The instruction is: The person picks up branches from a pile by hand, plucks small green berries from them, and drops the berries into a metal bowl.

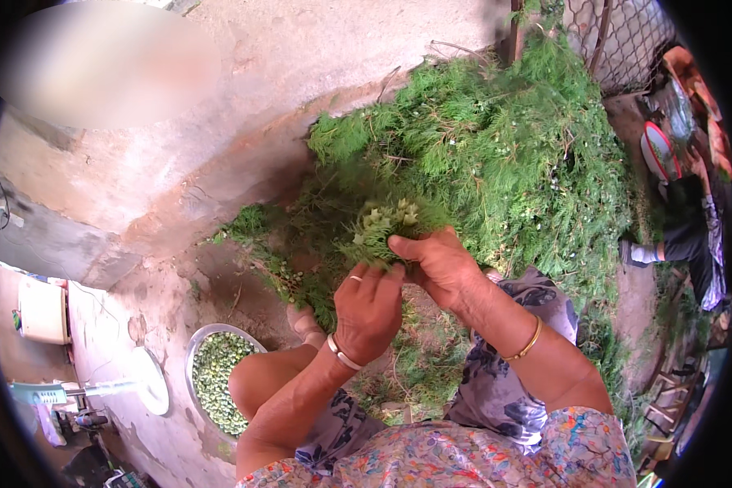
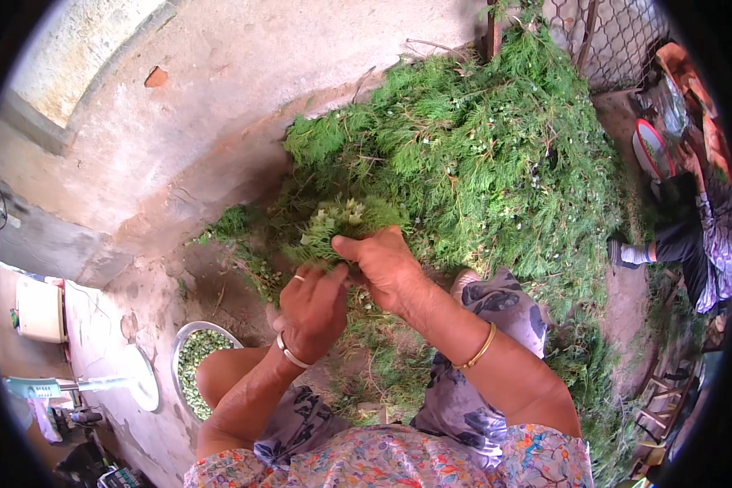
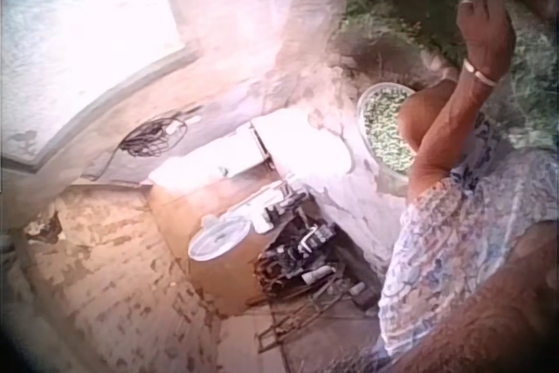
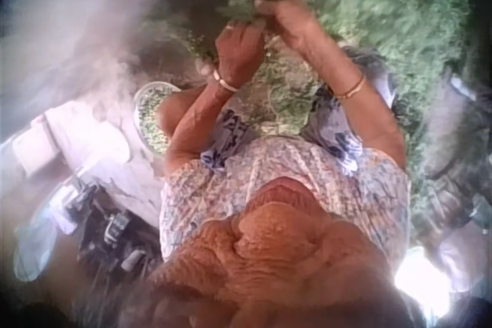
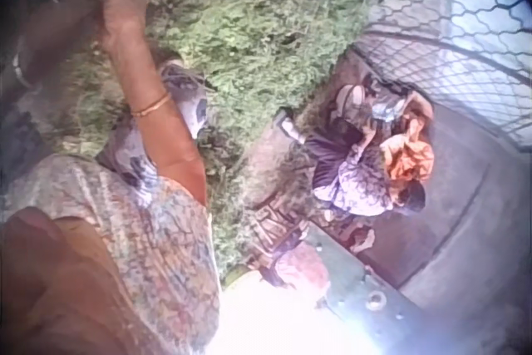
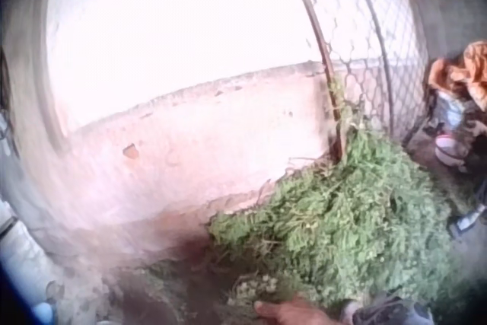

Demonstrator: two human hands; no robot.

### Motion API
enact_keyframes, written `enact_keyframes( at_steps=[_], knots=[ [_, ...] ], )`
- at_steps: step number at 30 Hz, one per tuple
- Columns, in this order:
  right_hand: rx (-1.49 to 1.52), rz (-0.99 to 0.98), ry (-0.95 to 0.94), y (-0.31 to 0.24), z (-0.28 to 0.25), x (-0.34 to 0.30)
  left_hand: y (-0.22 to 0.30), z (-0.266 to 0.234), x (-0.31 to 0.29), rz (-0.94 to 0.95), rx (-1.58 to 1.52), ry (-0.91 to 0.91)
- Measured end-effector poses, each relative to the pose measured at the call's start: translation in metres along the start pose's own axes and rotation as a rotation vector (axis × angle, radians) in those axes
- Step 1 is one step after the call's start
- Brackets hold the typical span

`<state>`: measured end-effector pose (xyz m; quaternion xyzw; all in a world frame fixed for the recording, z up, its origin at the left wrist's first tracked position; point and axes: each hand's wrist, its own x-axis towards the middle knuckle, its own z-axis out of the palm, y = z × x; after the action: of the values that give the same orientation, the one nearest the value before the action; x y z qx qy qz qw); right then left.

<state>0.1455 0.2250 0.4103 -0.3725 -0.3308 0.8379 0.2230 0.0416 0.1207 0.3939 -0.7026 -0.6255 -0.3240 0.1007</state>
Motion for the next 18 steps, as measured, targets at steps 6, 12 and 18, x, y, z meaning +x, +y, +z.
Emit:
enact_keyframes(
  at_steps=[6, 12, 18],
  knots=[
    [0.033, -0.1, 0.1, -0.012, 0.009, -0.001, -0.016, -0.015, 0.0, 0.038, -0.001, -0.022],
    [-0.374, -0.336, 0.088, -0.007, 0.01, -0.001, -0.039, -0.039, 0.016, -0.504, -0.255, 0.375],
    [-0.623, -0.457, 0.023, 0.003, 0.017, -0.005, -0.023, -0.048, 0.022, -0.4, -0.391, 0.324]
  ],
)
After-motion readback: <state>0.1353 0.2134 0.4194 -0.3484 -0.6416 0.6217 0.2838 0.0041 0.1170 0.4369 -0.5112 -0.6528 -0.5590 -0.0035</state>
